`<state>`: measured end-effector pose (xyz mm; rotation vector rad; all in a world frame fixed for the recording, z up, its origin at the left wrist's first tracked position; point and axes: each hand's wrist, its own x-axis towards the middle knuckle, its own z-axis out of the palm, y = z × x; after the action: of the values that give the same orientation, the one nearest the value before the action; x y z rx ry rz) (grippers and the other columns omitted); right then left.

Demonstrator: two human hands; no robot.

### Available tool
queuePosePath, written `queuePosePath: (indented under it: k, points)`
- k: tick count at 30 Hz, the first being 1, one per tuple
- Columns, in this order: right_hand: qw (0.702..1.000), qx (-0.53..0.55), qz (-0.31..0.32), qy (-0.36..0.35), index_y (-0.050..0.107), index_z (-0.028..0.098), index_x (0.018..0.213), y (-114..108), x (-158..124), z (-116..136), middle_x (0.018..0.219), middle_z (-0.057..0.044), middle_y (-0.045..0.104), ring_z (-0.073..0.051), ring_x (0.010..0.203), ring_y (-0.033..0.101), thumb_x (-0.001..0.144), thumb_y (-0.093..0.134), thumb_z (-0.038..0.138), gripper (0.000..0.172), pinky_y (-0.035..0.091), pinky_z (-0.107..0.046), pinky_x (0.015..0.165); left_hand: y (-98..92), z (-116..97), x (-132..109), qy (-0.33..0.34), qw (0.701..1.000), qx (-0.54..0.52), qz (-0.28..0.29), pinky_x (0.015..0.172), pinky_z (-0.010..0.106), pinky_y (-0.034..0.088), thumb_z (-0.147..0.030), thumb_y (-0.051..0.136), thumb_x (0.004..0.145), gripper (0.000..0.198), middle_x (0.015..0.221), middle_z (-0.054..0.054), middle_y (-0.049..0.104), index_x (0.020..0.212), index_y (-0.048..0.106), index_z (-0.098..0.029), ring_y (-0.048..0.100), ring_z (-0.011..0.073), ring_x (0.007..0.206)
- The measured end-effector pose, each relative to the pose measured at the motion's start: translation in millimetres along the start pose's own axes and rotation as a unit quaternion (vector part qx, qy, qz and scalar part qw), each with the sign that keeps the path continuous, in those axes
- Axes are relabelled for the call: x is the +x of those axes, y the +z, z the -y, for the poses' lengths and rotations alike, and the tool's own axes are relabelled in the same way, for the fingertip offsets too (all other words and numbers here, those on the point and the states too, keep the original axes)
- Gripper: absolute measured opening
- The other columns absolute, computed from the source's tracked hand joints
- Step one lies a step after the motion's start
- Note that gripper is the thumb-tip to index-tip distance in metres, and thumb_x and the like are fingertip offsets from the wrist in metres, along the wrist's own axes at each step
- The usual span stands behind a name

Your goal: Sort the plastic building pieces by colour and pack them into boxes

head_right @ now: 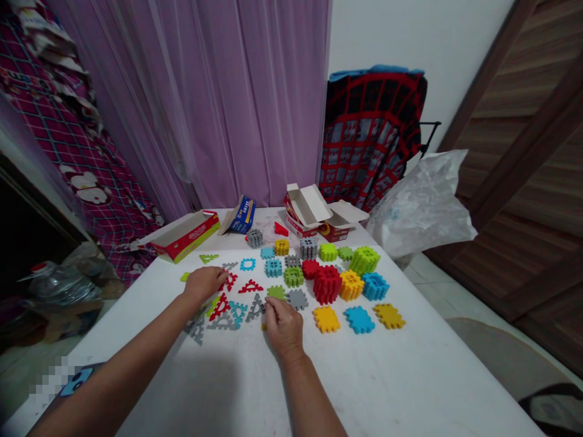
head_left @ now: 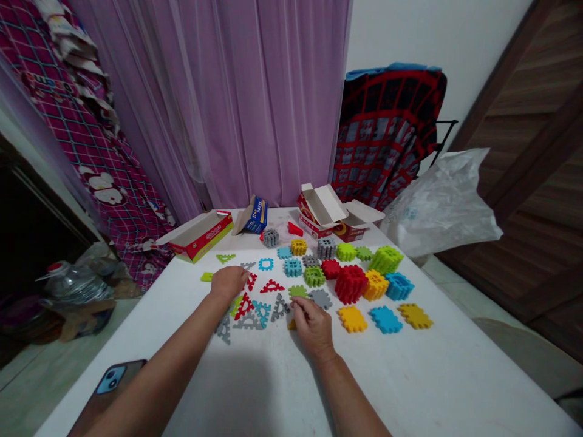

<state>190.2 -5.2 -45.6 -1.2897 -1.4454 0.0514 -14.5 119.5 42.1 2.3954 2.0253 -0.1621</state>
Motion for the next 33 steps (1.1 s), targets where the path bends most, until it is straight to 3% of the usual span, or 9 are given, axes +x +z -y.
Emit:
queuePosePath:
  k: [3,6,9,12,16,20,23,27,33]
  points:
    - [1.000,0.002,0.001,0.005,0.077,0.021,0.093,1,-1,-1,0.082,-0.006,0.078,-0.017,0.073,0.074,0.090,0.050,0.022,0.027,0.059,-0.027,0.072,-7.4,8,1,0.029,0.999,0.016,-0.001,0.078,0.037,0.049,-0.035,0.042,0.092,0.035,0.101,0.014,0.074,0.099,0.074,-0.020,0.067,0.0278,0.097]
    - [1.000,0.003,-0.002,0.008,0.077,0.021,0.092,1,-1,-1,0.082,-0.006,0.078,-0.017,0.073,0.074,0.090,0.050,0.022,0.027,0.059,-0.026,0.073,-10.9,12,4,0.118,0.993,0.023,0.008,0.086,0.033,0.047,-0.025,0.051,0.087,0.026,0.109,0.006,0.072,0.102,0.073,-0.028,0.063,0.0227,0.107]
    - [1.000,0.000,-0.003,0.003,0.077,0.021,0.092,0,0,-1,0.081,-0.005,0.078,-0.017,0.073,0.074,0.089,0.050,0.021,0.027,0.059,-0.026,0.072,-10.1,13,7,0.188,0.981,0.031,0.027,0.088,0.031,0.046,-0.020,0.058,0.084,0.022,0.105,0.004,0.071,0.094,0.075,-0.030,0.061,0.0215,0.107]
    - [1.000,-0.001,-0.002,-0.003,0.077,0.021,0.092,-1,1,0,0.082,-0.005,0.078,-0.017,0.073,0.074,0.089,0.051,0.020,0.026,0.059,-0.026,0.071,-10.0,13,12,0.217,0.975,0.040,0.034,0.087,0.033,0.046,-0.018,0.060,0.082,0.019,0.100,0.005,0.071,0.088,0.076,-0.028,0.062,0.0228,0.104]
    - [1.000,-0.003,-0.003,-0.003,0.076,0.021,0.092,-2,2,0,0.082,-0.005,0.078,-0.017,0.073,0.074,0.090,0.050,0.021,0.026,0.059,-0.026,0.071,-16.3,14,16,0.232,0.971,0.043,0.033,0.085,0.033,0.046,-0.019,0.062,0.080,0.014,0.094,0.006,0.071,0.082,0.075,-0.026,0.062,0.0227,0.099]
    - [1.000,0.002,-0.014,0.007,0.076,0.021,0.092,-3,4,-2,0.081,-0.005,0.078,-0.017,0.073,0.074,0.089,0.051,0.022,0.025,0.059,-0.026,0.070,-19.8,1,10,0.225,0.974,0.028,0.000,0.086,0.033,0.046,-0.027,0.058,0.085,0.017,0.098,0.007,0.071,0.090,0.074,-0.023,0.062,0.0222,0.098]
    - [1.000,0.003,-0.018,0.013,0.076,0.021,0.091,-5,5,-2,0.080,-0.005,0.078,-0.017,0.071,0.073,0.090,0.051,0.023,0.025,0.059,-0.026,0.068,-12.6,-22,0,0.214,0.976,0.009,-0.032,0.087,0.035,0.046,-0.032,0.055,0.088,0.022,0.102,0.008,0.071,0.096,0.073,-0.022,0.062,0.0226,0.098]
    - [1.000,0.000,-0.011,0.007,0.076,0.021,0.092,-6,5,0,0.082,-0.005,0.078,-0.017,0.072,0.073,0.089,0.051,0.021,0.025,0.059,-0.026,0.068,2.2,-49,-12,0.206,0.977,0.002,-0.054,0.086,0.037,0.045,-0.029,0.056,0.086,0.020,0.095,0.010,0.071,0.086,0.073,-0.019,0.062,0.0240,0.095]
    - [1.000,0.002,-0.015,0.010,0.076,0.022,0.091,-5,5,0,0.081,-0.004,0.078,-0.017,0.072,0.074,0.089,0.050,0.020,0.026,0.059,-0.026,0.069,9.9,-55,-13,0.229,0.972,0.011,-0.058,0.087,0.038,0.044,-0.028,0.055,0.088,0.021,0.099,0.010,0.069,0.087,0.073,-0.020,0.061,0.0256,0.101]
